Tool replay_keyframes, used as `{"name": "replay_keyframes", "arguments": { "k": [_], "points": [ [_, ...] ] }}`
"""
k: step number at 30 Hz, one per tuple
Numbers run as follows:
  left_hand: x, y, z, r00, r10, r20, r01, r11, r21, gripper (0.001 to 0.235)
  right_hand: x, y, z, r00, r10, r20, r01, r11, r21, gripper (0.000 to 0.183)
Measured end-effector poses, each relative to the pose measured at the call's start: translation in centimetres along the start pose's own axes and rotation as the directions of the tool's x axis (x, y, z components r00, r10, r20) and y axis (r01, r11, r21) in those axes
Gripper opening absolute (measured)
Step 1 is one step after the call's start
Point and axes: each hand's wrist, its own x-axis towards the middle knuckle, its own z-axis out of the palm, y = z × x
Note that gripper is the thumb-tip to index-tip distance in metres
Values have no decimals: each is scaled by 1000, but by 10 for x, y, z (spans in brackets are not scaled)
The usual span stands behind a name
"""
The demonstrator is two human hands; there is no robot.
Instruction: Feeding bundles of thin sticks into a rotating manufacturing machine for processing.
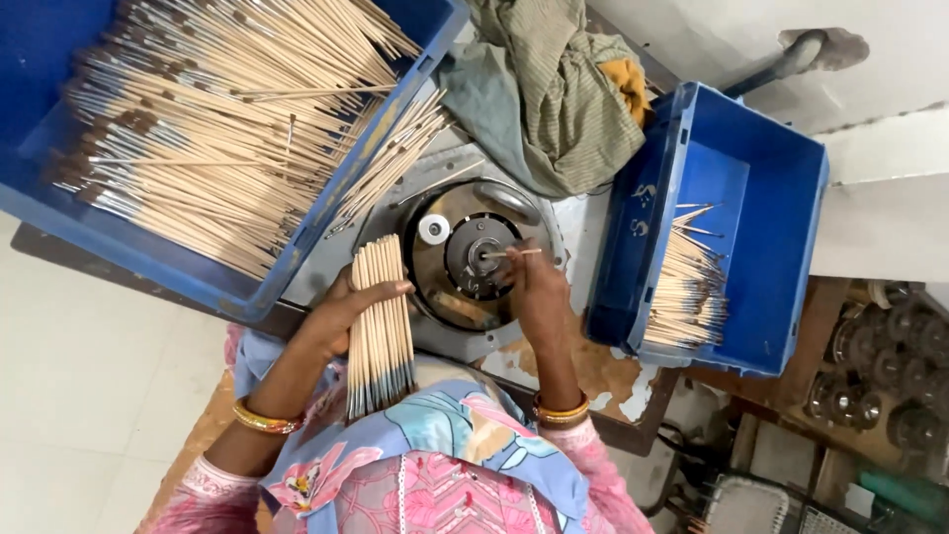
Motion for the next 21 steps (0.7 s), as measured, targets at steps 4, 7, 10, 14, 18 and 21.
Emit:
{"name": "replay_keyframes", "arguments": {
  "k": [4,7,10,14,18,21],
  "points": [
    [-2,-4,-13,997,60,37,-62,997,42,36,3,19,16,991,54,121,-8,936,-353,23],
    [-8,-2,-11,996,50,76,-55,997,57,41,3,23,28,988,87,128,-25,907,-421,19],
    [0,-14,-10,993,71,96,-80,992,94,48,6,19,30,973,-122,194,163,964,-212,22],
    [-14,7,20,963,241,118,-267,913,308,54,-9,-20,22,989,111,96,-131,964,233,26],
    [-31,44,60,866,393,310,-489,529,694,61,-33,-13,18,974,156,163,-159,987,5,25],
    [-2,32,46,860,393,325,-500,523,690,55,-22,-27,-17,952,-123,280,144,988,-56,19]
  ]
}}
